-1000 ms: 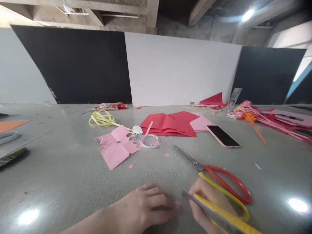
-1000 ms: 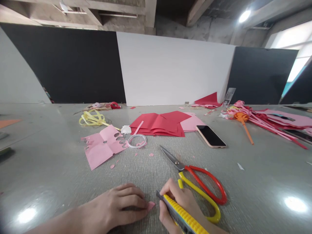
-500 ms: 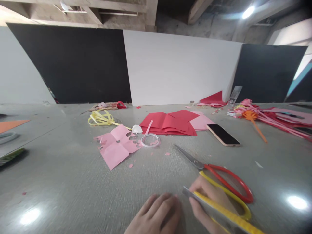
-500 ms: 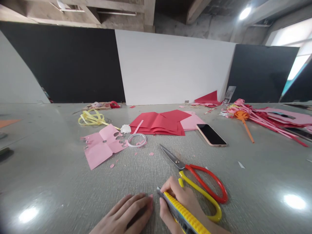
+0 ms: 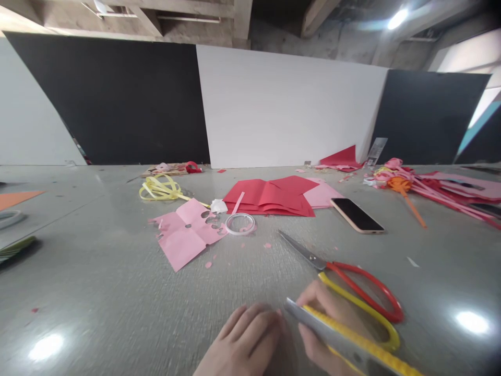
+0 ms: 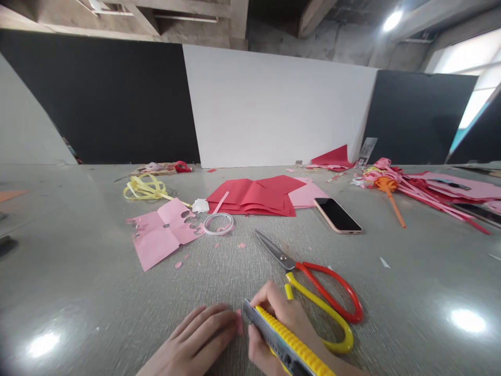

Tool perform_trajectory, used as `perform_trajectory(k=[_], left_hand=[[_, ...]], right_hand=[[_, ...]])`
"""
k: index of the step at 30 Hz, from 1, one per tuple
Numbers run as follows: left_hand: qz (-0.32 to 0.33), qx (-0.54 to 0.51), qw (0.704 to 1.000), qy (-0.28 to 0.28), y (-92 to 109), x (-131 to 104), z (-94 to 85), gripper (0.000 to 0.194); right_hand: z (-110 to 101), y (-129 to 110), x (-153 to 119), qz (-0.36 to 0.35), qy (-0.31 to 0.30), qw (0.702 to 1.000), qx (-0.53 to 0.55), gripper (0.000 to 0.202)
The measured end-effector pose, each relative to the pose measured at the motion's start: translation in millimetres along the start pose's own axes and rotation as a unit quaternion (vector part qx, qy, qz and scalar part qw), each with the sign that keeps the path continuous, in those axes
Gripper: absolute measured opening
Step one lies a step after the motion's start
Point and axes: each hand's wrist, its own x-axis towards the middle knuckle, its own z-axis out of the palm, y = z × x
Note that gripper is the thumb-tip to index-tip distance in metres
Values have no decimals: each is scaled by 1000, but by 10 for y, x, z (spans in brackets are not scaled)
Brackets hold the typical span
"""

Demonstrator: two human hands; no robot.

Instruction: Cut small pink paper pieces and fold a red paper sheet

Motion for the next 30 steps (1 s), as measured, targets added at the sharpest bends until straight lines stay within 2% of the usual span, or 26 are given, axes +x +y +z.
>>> perform_trajectory(k=[3,7,14,23,30], left_hand=[[9,17,1000,1,0,4,-6,42],[17,45,999,14,-4,-10,4,40],[7,81,997,5,1,-27,19,35],[14,98,995,29,-5,-35,33,38],[5,91,995,47,-15,-34,41,36]], right_hand=[[74,15,-59,25,-4,1000,-17,22],[137,29,-116,24,-9,1000,13,22],[210,21,-73,-20,25,999,37,16],[184,14,-71,-36,6,999,-6,20],[182,34,-80,-34,-8,999,13,22]])
